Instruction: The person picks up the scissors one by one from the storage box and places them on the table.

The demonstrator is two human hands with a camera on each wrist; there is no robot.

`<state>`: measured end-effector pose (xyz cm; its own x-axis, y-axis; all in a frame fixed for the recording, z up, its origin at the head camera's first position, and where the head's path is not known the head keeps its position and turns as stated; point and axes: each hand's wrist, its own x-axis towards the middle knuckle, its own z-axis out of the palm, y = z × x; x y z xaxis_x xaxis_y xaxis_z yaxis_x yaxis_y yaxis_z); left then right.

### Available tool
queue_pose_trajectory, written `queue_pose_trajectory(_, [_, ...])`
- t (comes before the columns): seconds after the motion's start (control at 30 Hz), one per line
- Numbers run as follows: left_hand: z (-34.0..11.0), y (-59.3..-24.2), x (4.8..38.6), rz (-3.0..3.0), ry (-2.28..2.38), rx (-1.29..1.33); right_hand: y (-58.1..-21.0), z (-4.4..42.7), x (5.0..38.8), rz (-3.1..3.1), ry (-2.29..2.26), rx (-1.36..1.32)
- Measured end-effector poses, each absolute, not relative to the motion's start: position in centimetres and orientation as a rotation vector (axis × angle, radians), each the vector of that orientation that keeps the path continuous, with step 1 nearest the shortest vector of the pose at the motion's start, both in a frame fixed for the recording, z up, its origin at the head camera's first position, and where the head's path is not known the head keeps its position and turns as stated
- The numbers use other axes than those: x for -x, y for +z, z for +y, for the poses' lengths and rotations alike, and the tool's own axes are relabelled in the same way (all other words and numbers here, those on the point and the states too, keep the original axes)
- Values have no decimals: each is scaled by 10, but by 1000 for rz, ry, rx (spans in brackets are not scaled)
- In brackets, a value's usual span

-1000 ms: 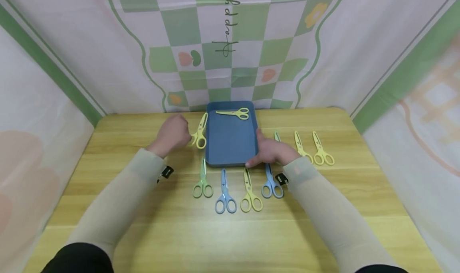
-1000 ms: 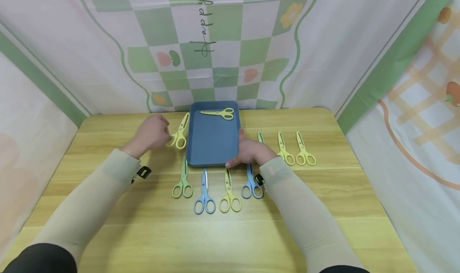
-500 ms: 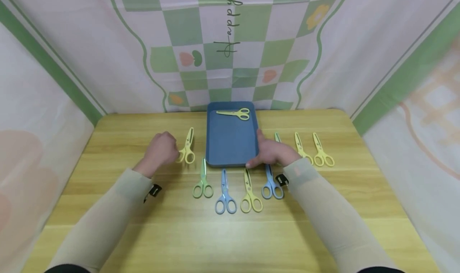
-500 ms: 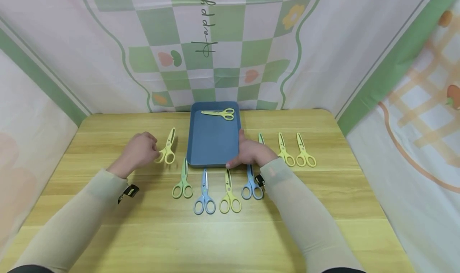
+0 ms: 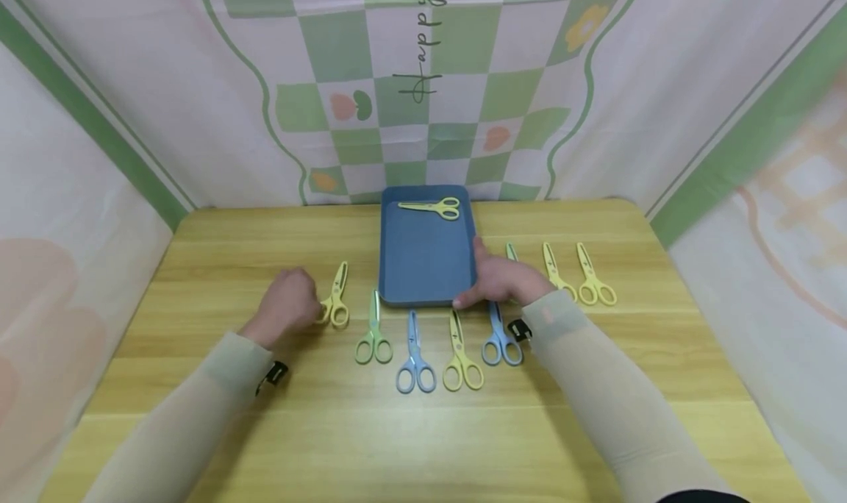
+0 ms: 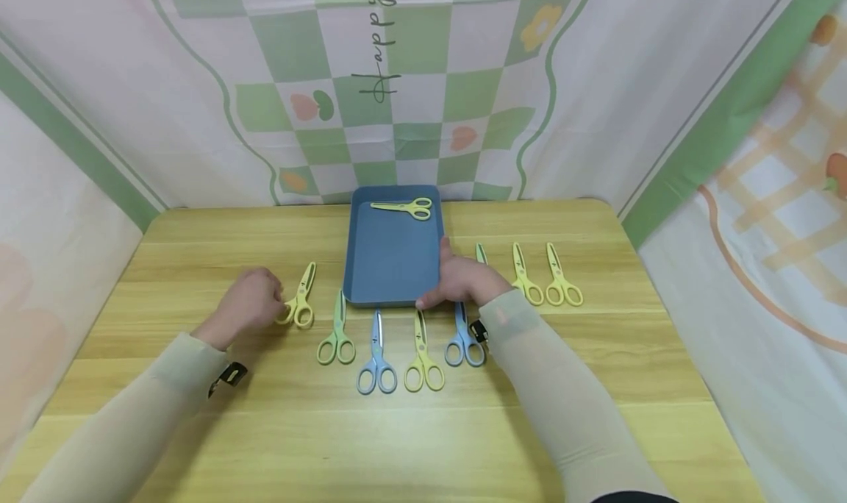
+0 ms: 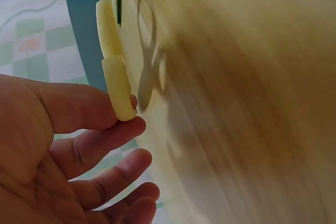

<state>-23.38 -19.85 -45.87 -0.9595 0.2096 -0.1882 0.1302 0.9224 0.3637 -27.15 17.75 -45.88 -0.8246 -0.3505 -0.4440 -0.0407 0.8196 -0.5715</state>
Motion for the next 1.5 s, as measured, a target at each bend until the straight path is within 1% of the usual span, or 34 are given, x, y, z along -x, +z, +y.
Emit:
queue_pose_trajectory(0.33, [-192,-465,231,2853,387,-180,-457,178,270,2450,-750,275])
queue_pose_trajectory(0.57, [-187,-468,230,2842,311,-198,-457,177,271,2445,-754,279])
queue_pose_trajectory(1.1, [-179,-468,229,2832,284,-198,-452,176,270,2430,-754,285])
queue_pose_trajectory(1.5, [-178,-467,226,2823,309,-201,-455,177,271,2443,-740,285])
